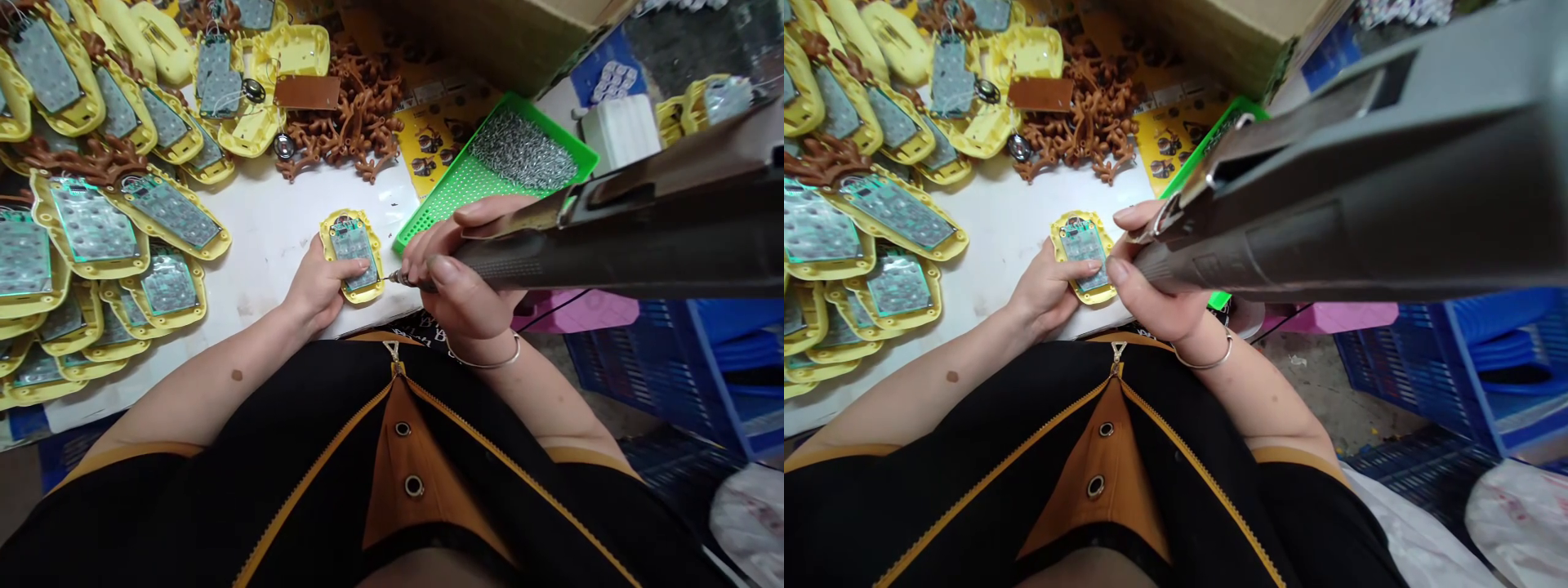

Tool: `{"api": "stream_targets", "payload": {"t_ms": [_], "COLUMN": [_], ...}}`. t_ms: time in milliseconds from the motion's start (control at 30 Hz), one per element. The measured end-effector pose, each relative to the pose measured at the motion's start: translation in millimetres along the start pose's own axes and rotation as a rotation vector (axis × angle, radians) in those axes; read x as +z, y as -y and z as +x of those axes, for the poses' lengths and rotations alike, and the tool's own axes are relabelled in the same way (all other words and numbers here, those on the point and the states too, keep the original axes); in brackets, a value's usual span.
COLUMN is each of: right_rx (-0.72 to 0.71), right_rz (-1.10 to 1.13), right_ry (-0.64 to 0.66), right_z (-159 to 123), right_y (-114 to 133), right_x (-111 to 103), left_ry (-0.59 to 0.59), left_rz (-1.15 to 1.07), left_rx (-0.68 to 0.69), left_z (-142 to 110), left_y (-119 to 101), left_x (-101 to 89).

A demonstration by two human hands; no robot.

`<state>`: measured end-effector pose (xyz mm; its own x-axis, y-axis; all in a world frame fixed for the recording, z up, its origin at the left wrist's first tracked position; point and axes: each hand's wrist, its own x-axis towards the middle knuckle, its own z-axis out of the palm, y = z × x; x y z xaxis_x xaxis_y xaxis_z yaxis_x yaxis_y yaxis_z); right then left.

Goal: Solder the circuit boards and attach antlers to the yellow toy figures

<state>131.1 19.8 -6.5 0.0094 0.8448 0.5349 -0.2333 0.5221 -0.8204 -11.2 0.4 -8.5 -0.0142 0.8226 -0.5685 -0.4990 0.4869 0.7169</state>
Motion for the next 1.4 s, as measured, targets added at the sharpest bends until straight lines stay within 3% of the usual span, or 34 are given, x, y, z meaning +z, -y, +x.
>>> {"api": "stream_targets", "payload": {"t_ms": [300,467,633,833,1100,1400], "right_rx": [0.004,0.117,0.020,0.108,-0.013,0.050], "right_rz": [-0.002,-0.091,0.044,-0.086,0.059,-0.065], "right_ry": [-0.025,0.001,0.014,-0.021,-0.018,-0.040], "right_z": [1.8,-4.6,-3.4,-8.2,-2.8,-5.0], "right_y": [6.3,2.9,-0.4,-1.9,-2.3,-4.2], "right_x": [-4.6,-5.0,-3.6,-8.9,0.1,-0.1], "left_ry": [0.010,0.012,0.012,0.013,-0.005,-0.027], "left_rz": [0.017,0.029,0.037,0.051,0.064,0.061], "left_rx": [-0.006,0.008,0.010,0.017,0.022,0.019], "left_z": [-0.3,0.5,0.0,1.4,1.9,-1.5], "left_y": [-1.1,-0.8,-1.2,0.2,2.5,1.1], "left_x": [-1.7,-1.4,-1.5,-2.4,-1.9,2.1]}}
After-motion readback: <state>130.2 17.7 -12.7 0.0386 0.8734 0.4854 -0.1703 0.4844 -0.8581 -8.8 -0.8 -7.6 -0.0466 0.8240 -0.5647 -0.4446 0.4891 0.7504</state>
